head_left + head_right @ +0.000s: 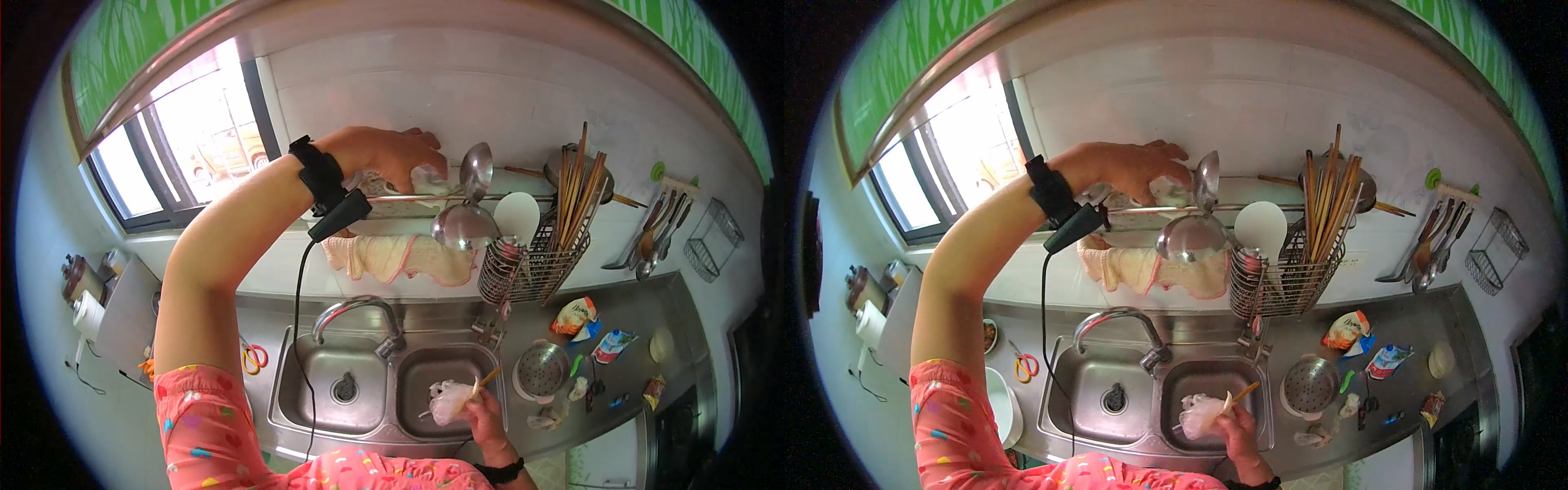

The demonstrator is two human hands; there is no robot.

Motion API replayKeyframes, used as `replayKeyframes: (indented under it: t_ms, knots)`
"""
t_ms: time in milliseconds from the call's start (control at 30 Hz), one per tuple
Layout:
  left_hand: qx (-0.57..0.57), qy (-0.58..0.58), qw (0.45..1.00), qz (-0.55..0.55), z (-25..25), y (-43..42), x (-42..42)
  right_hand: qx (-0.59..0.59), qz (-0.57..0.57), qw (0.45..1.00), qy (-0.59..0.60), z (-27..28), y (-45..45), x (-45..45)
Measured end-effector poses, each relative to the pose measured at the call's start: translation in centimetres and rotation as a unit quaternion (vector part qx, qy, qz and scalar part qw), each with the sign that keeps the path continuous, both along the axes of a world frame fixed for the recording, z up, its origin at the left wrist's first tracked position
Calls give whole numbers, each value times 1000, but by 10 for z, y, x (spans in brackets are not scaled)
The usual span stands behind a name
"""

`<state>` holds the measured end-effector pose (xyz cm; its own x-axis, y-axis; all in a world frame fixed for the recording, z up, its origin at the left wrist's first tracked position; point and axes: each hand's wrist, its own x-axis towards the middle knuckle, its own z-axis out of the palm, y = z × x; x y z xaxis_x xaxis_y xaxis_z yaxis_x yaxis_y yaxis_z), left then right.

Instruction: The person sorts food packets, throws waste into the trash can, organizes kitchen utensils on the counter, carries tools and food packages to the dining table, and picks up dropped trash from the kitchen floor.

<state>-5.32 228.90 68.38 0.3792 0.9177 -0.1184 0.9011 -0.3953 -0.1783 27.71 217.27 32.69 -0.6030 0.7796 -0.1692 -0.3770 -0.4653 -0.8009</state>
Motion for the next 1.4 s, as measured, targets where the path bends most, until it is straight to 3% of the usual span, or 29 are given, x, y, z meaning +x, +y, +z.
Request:
replayKeyframes:
  t_ms: [33, 167, 233, 367, 467, 567, 633, 767, 900, 1033, 1267, 1400]
  knots:
    - [50, 25, 998, -13, 0, 0, 0, 2, -7, 1000, -1, -1, 2, 1]
    - [24, 74, 996, -36, -1, 8, -6, -17, -12, 1000, -7, -5, 6, 0]
    - [35, -13, 999, 3, -6, 4, -11, -12, -9, 1000, -4, -12, 8, -3]
    - [56, 6, 998, 28, -11, 1, -9, -16, -3, 1000, -18, -7, 8, -11]
    - [14, -66, 992, 102, -7, -7, -6, -23, -6, 1000, -3, -5, 7, -13]
    - [62, -120, 984, 118, -1, -10, -18, -24, 9, 1000, -10, -7, 7, -14]
    - [165, -139, 965, 151, 6, -13, -26, -27, 12, 999, -12, -12, 7, -14]
    - [149, -177, 960, 160, 32, -48, -39, -33, 10, 999, -12, -12, 6, -12]
    - [105, -41, 954, 277, 27, -58, -77, -38, 17, 999, -11, -9, 3, -16]
    - [70, -133, 953, 261, 8, -65, -93, -29, 28, 999, -26, -17, 4, -20]
    - [15, -108, 953, 281, 5, -59, -80, -32, 26, 999, -32, -11, 2, -25]
    - [110, -98, 957, 248, 3, -58, -87, -35, 16, 999, -24, -13, 2, -20]
